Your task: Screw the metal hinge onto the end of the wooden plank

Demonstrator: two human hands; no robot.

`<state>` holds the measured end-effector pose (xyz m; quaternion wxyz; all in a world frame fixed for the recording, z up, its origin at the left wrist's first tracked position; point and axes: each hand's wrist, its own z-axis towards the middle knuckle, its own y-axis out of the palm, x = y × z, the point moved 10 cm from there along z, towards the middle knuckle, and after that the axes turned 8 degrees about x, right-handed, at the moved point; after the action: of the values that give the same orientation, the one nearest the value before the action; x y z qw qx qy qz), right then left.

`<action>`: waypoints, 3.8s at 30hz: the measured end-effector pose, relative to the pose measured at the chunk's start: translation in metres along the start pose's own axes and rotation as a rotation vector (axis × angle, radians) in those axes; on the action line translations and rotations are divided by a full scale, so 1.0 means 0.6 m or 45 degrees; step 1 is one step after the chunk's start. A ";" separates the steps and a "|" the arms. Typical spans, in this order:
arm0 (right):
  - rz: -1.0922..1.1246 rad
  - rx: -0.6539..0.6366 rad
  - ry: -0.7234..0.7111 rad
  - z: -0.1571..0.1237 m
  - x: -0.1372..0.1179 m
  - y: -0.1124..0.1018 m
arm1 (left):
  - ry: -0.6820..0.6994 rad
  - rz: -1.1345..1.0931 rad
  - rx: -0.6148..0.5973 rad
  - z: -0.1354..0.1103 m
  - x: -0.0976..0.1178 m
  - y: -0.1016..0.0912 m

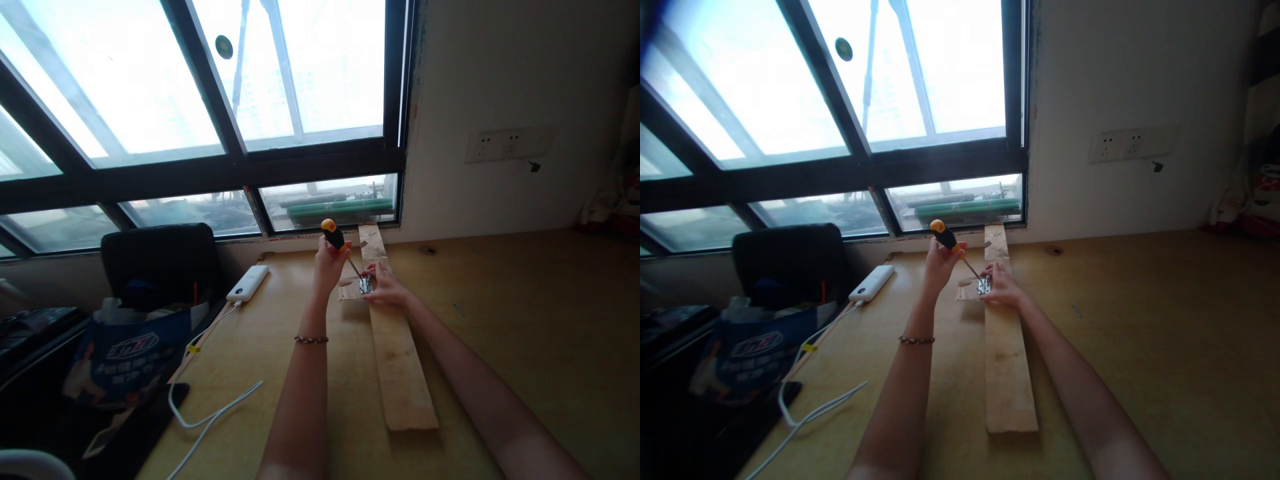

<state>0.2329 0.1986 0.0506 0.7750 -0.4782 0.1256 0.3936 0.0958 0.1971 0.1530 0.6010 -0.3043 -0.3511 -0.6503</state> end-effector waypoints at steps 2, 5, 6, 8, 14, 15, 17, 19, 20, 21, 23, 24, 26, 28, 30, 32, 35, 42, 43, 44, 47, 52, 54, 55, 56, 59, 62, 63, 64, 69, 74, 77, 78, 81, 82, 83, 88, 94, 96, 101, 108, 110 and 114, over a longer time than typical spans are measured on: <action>-0.003 0.010 0.004 0.000 -0.001 -0.002 | 0.037 -0.026 -0.040 -0.001 0.000 0.007; -0.010 0.019 0.000 -0.001 -0.004 -0.005 | 0.065 -0.027 0.025 -0.001 0.000 0.010; -0.008 0.021 0.001 -0.001 -0.004 -0.006 | 0.057 -0.005 0.057 -0.001 -0.001 0.011; 0.005 0.024 0.013 -0.001 -0.004 -0.007 | 0.027 0.086 0.082 -0.001 -0.003 0.016; 0.012 0.019 0.032 -0.002 -0.006 -0.009 | 0.062 0.543 0.247 -0.005 0.006 0.002; 0.013 0.019 0.030 -0.002 -0.007 -0.010 | 0.072 0.595 0.282 -0.006 0.007 -0.004; 0.026 0.017 0.031 -0.002 -0.008 -0.010 | 0.082 0.659 0.352 -0.008 0.010 -0.015; 0.042 0.014 0.036 -0.002 -0.008 -0.010 | 0.094 0.679 0.426 -0.011 0.014 -0.027; 0.048 0.014 0.038 -0.002 -0.007 -0.010 | 0.097 0.673 0.458 -0.012 0.016 -0.033; 0.052 0.016 0.038 -0.002 -0.007 -0.010 | 0.095 0.658 0.485 -0.013 0.017 -0.038; 0.051 0.024 0.038 -0.002 -0.006 -0.010 | 0.070 0.596 0.505 -0.014 0.014 -0.044; 0.048 0.029 0.039 -0.002 -0.005 -0.010 | 0.049 0.538 0.492 -0.014 0.010 -0.043; 0.043 0.035 0.041 -0.002 -0.004 -0.010 | -0.005 0.358 0.415 -0.011 -0.001 -0.035; 0.037 0.035 0.042 -0.002 -0.002 -0.009 | -0.049 0.155 0.321 -0.007 -0.012 -0.021; 0.028 0.036 0.046 -0.001 0.000 -0.009 | -0.061 0.028 0.271 -0.004 -0.017 -0.014; 0.017 0.039 0.049 -0.001 0.002 -0.009 | -0.052 -0.025 0.262 -0.001 -0.018 -0.014; 0.003 0.039 0.043 0.000 0.003 -0.008 | -0.057 -0.078 0.223 0.003 -0.022 -0.015; -0.016 0.039 0.034 0.001 0.000 -0.008 | -0.001 -0.073 0.007 0.003 -0.017 0.006; -0.009 0.038 0.031 0.001 -0.001 -0.008 | 0.017 -0.056 0.000 0.002 -0.018 0.009; 0.001 0.035 0.030 0.000 -0.002 -0.008 | 0.029 -0.045 0.007 0.002 -0.020 0.011; 0.029 0.026 0.034 -0.001 -0.004 -0.008 | 0.021 -0.003 0.065 0.001 -0.028 0.014; 0.035 0.026 0.026 -0.001 -0.008 -0.010 | 0.047 0.185 0.129 -0.004 -0.017 0.016; 0.041 0.030 0.037 -0.001 -0.005 -0.010 | 0.091 0.239 0.179 -0.007 -0.006 0.012; 0.045 0.031 0.044 -0.001 -0.004 -0.009 | 0.112 0.259 0.189 -0.009 -0.001 0.012; 0.048 0.032 0.049 -0.001 -0.002 -0.008 | 0.130 0.277 0.191 -0.011 0.002 0.012; 0.027 0.035 0.053 0.000 0.000 -0.008 | 0.185 0.341 0.184 -0.013 0.010 0.014; -0.002 0.042 0.051 0.000 0.000 -0.009 | 0.200 0.407 0.235 -0.012 0.014 0.005; -0.003 0.040 0.052 0.000 0.000 -0.009 | 0.187 0.413 0.245 -0.011 0.013 0.002; -0.002 0.036 0.052 0.000 0.001 -0.008 | 0.172 0.411 0.246 -0.010 0.012 0.001; -0.035 0.045 0.028 0.001 0.000 -0.007 | 0.128 0.254 0.077 -0.012 0.006 0.018; -0.078 0.067 0.002 0.001 -0.008 -0.012 | 0.043 -0.033 -0.160 -0.021 -0.009 0.061; -0.079 0.070 0.003 0.001 -0.010 -0.014 | 0.055 -0.079 -0.210 -0.024 -0.012 0.074; -0.074 0.068 0.004 0.000 -0.011 -0.014 | 0.077 -0.068 -0.195 -0.024 -0.011 0.073; -0.053 0.057 0.007 0.000 -0.010 -0.013 | 0.111 0.017 -0.093 -0.019 -0.014 0.059; -0.046 0.054 0.006 0.000 -0.010 -0.012 | 0.095 0.055 -0.060 -0.017 -0.019 0.053; -0.038 0.052 0.006 0.000 -0.009 -0.011 | 0.066 0.105 -0.037 -0.014 -0.024 0.048; -0.014 0.046 0.005 0.000 -0.007 -0.009 | -0.064 0.447 0.162 -0.003 -0.043 0.004; -0.005 0.030 0.015 -0.001 -0.010 -0.010 | -0.056 0.647 0.298 -0.002 -0.030 -0.029; -0.005 0.031 0.013 -0.001 -0.010 -0.011 | -0.036 0.638 0.350 -0.002 -0.021 -0.037; -0.006 0.033 0.009 0.000 -0.007 -0.008 | -0.132 0.210 0.247 0.002 -0.028 -0.024; 0.009 0.045 0.032 0.000 0.003 -0.004 | -0.252 -0.300 -0.038 0.001 -0.039 0.012; 0.036 0.032 0.040 0.000 0.004 -0.003 | -0.281 -0.340 -0.118 -0.004 -0.035 0.021; 0.038 0.030 0.032 0.000 0.000 -0.005 | -0.302 -0.341 -0.307 -0.017 -0.010 0.038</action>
<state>0.2353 0.1981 0.0525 0.7730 -0.4720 0.1470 0.3976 0.1195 0.1914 0.1445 0.4229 -0.3990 -0.3764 -0.7213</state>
